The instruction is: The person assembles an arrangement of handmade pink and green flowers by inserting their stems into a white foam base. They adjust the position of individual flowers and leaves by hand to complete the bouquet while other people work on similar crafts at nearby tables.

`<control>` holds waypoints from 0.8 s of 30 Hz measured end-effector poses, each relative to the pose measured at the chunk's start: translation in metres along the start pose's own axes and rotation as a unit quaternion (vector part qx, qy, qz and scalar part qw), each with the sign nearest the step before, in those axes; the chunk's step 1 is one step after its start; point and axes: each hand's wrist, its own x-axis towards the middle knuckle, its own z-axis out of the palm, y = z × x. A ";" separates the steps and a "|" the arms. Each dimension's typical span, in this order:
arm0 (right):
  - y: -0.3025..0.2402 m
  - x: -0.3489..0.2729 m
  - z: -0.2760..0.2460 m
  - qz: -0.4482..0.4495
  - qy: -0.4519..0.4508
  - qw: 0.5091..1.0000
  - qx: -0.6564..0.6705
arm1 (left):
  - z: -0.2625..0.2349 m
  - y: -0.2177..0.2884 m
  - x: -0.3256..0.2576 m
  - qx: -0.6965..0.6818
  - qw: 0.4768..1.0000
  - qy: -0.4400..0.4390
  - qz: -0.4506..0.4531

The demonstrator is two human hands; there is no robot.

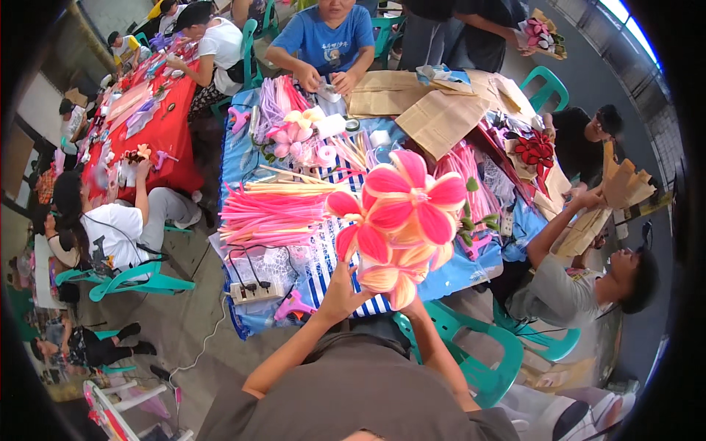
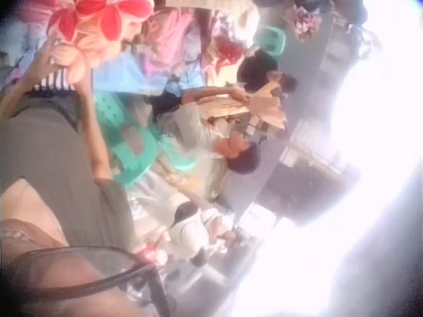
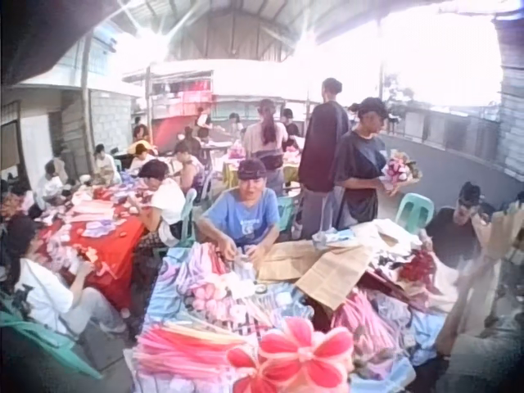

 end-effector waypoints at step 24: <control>-0.077 0.044 0.072 -0.159 0.080 0.982 -0.068 | -0.035 -0.043 -0.006 0.141 0.981 0.068 0.117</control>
